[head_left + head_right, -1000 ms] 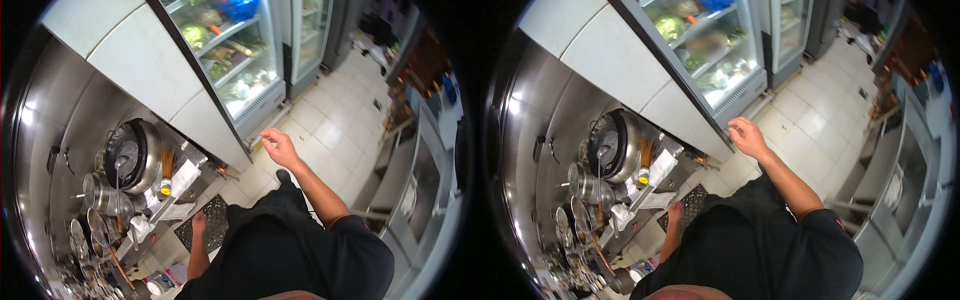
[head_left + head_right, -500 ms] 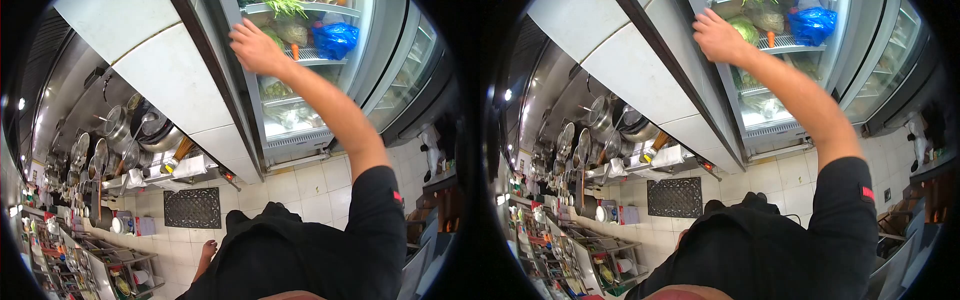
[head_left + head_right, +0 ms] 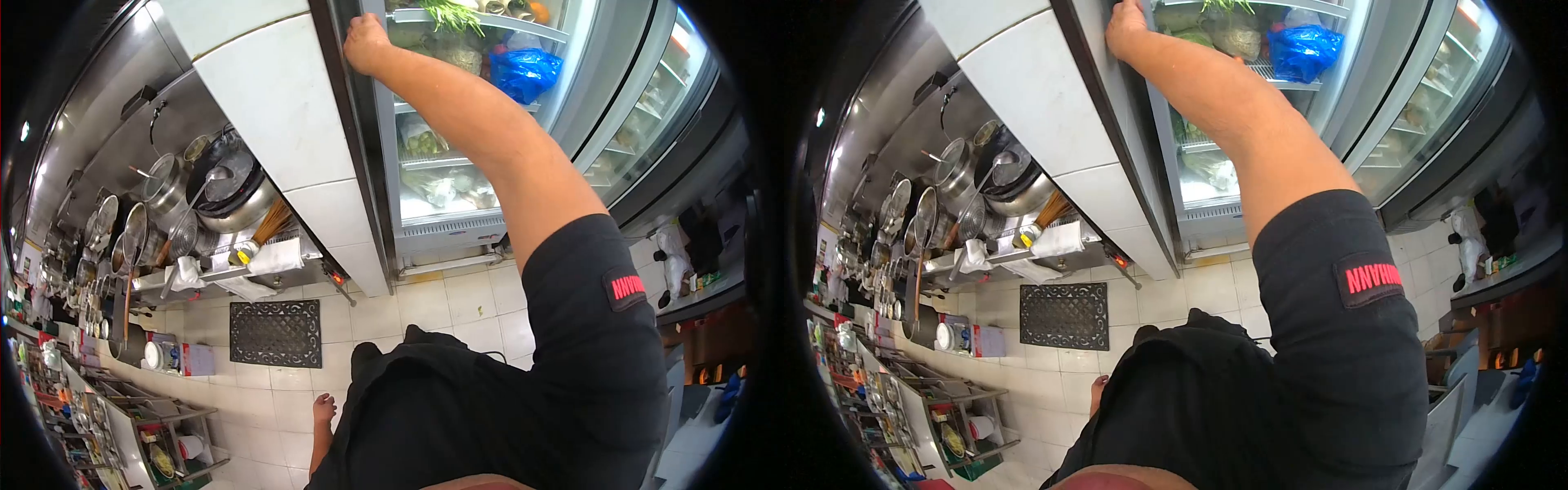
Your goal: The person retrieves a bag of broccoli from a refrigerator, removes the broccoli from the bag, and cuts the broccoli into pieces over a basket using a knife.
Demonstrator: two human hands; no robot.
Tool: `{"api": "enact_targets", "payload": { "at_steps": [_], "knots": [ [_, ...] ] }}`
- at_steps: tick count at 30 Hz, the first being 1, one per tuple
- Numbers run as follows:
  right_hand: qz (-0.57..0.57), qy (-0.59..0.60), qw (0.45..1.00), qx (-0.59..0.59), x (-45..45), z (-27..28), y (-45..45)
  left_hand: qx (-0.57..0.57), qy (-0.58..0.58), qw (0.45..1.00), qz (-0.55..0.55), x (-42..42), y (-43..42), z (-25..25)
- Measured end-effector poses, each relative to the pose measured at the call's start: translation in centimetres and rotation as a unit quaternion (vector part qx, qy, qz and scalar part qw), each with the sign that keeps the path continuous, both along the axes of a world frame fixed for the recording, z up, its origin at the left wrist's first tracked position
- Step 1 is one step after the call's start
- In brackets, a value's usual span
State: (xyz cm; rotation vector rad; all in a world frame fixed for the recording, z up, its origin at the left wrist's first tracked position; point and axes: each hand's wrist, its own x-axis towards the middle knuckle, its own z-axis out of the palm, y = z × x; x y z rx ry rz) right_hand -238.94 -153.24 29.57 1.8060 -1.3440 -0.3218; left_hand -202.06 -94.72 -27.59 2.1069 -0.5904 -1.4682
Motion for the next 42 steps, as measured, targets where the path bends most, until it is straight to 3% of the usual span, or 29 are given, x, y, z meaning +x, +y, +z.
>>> {"api": "enact_targets", "payload": {
  "at_steps": [3,6,8,9,10,11,14,15,16,18,20,23,25,30,32,34,36,37,38,40,42],
  "knots": [
    [-0.033,-0.003,0.999,0.019,0.4,0.0,-0.1,-0.003,0.04,0.999,0.013,-0.1,2.7,-1.6],
    [-0.054,0.002,0.999,0.002,0.5,-0.6,-2.3,0.002,0.005,1.0,-0.016,-1.4,4.6,1.2],
    [-0.063,0.003,0.997,-0.039,0.3,-1.6,-3.4,-0.021,-0.025,0.999,-0.037,0.1,8.2,-5.7],
    [-0.078,0.028,0.997,-0.007,0.7,-0.9,-2.4,-0.039,-0.063,0.995,-0.06,0.9,10.2,-8.7],
    [-0.065,0.007,0.998,-0.009,0.8,-0.9,-1.7,-0.039,-0.089,0.993,-0.072,0.9,10.8,-8.9],
    [-0.054,-0.013,0.998,-0.012,0.8,-0.9,-1.1,-0.017,-0.033,0.999,-0.008,0.8,11.5,-8.6],
    [-0.047,0.016,0.999,-0.019,0.7,-1.3,2.4,-0.007,-0.143,0.985,-0.1,1.3,12.4,-8.0],
    [-0.051,0.039,0.998,-0.018,0.6,-1.5,4.4,0.017,-0.034,0.997,-0.062,1.8,13.0,-8.2],
    [-0.019,0.019,0.999,-0.019,0.0,-1.5,6.6,0.011,-0.037,0.995,-0.092,2.1,12.8,-8.5],
    [0.051,-0.029,0.998,-0.028,-1.4,-0.6,11.5,-0.006,-0.047,0.989,-0.143,2.9,10.4,-8.6],
    [0.113,-0.051,0.991,-0.044,-3.0,-0.1,16.3,-0.143,-0.212,0.925,-0.282,3.9,6.9,-9.4],
    [0.141,-0.134,0.979,-0.059,-4.6,0.6,23.9,-0.048,-0.04,0.988,-0.139,7.2,1.3,-11.1],
    [0.152,-0.164,0.971,-0.085,-5.5,0.7,28.4,-0.021,0.003,0.997,-0.069,7.5,-2.9,-9.5],
    [0.029,-0.306,0.948,-0.079,-8.7,-0.5,38.9,-0.04,0.015,0.996,-0.081,6.2,-10.6,-7.0],
    [0.149,-0.422,0.884,-0.134,-10.9,-2.9,41.9,-0.031,0.013,0.991,-0.13,5.2,-12.1,-7.4],
    [0.147,-0.406,0.848,-0.308,-13.4,-4.6,44.7,-0.025,0.006,0.985,-0.168,4.0,-12.8,-7.6],
    [0.129,-0.623,0.651,-0.414,-16.8,-7.7,46.7,-0.022,-0.008,0.981,-0.195,2.4,-12.4,-7.2],
    [0.111,-0.676,0.608,-0.402,-18.0,-9.0,47.9,-0.008,-0.007,0.978,-0.209,1.9,-12.1,-7.9],
    [0.115,-0.765,0.519,-0.363,-19.6,-11.0,48.9,-0.015,0.001,0.97,-0.244,1.7,-11.6,-8.6],
    [0.132,-0.793,0.504,-0.316,-24.1,-18.9,49.3,-0.042,-0.066,0.914,-0.397,0.8,-11.5,-6.5],
    [0.052,-0.67,0.613,-0.415,-20.4,-20.5,46.8,-0.091,-0.011,0.922,-0.375,1.7,-10.8,-8.9]
  ]
}}
